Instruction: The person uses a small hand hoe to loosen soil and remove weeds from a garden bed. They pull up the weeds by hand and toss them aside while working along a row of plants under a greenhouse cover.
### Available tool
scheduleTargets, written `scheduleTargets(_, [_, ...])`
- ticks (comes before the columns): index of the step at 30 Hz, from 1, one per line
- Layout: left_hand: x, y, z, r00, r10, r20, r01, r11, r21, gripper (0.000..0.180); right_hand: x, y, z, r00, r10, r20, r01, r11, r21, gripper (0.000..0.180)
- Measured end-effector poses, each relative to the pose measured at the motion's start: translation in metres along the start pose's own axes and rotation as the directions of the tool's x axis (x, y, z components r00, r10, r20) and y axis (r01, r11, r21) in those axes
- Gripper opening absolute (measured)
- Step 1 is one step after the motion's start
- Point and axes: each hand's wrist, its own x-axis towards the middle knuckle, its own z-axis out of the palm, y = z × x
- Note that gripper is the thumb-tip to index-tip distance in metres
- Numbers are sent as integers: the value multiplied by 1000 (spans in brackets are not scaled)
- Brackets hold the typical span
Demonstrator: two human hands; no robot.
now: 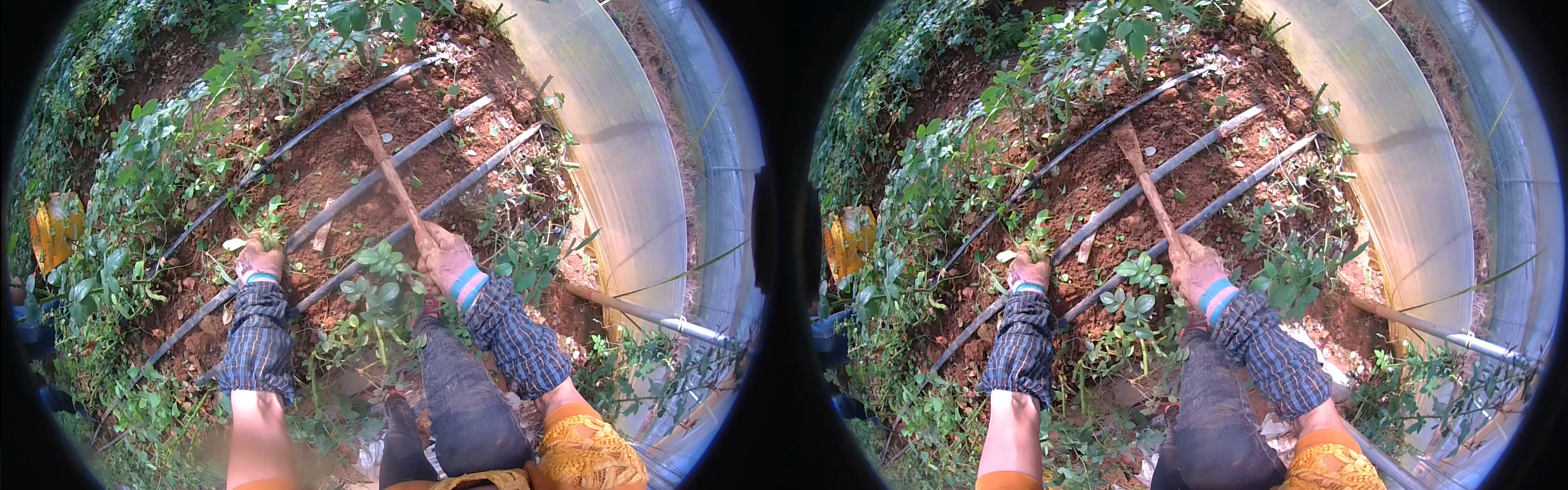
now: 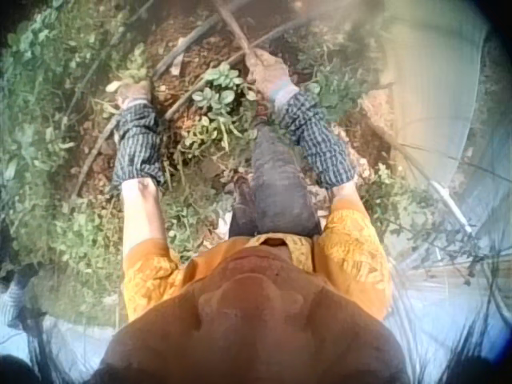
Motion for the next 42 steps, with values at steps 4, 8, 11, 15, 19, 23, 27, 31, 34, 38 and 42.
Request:
scheduleTargets(4, [-3,1,-3,1000,-17,2,17,1000,7,40,-27,1,-22,931,277,-238,-187,921,343,34])
scheduleTargets(8, [-5,4,-6,1000,-12,9,11,999,45,43,54,-24,-25,952,140,-273,-74,968,240,30])
scheduleTargets(11, [-4,5,-6,999,-37,32,36,999,31,42,135,-38,-16,940,9,-341,49,986,161,32])
scheduleTargets(15, [-3,4,-5,999,-40,33,40,999,5,42,176,-34,-4,940,3,-342,26,996,81,28])
scheduleTargets(19, [-4,4,-3,1000,-24,2,24,1000,19,42,132,-29,-3,939,-41,-341,58,998,38,31])
scheduleTargets(23, [-4,4,-1,999,-30,-11,30,999,16,41,48,-13,4,963,232,-139,-219,970,106,28])
scheduleTargets(27, [-4,3,-1,998,-30,-49,31,999,20,40,10,4,6,971,228,-73,-172,878,447,33])
scheduleTargets(31, [-2,1,0,997,-73,1,73,996,-46,42,37,-2,10,914,311,-260,-155,861,484,32])
scheduleTargets(34, [-1,-1,2,999,-35,-17,35,998,48,42,88,-51,0,859,200,-472,102,836,540,25])
scheduleTargets(38, [0,-4,6,999,-15,-37,17,997,75,42,142,-123,-55,882,293,-370,120,619,776,29])
scheduleTargets(42, [0,-2,6,1000,-23,-19,24,996,88,46,106,-87,-30,936,206,-285,89,646,758,28])
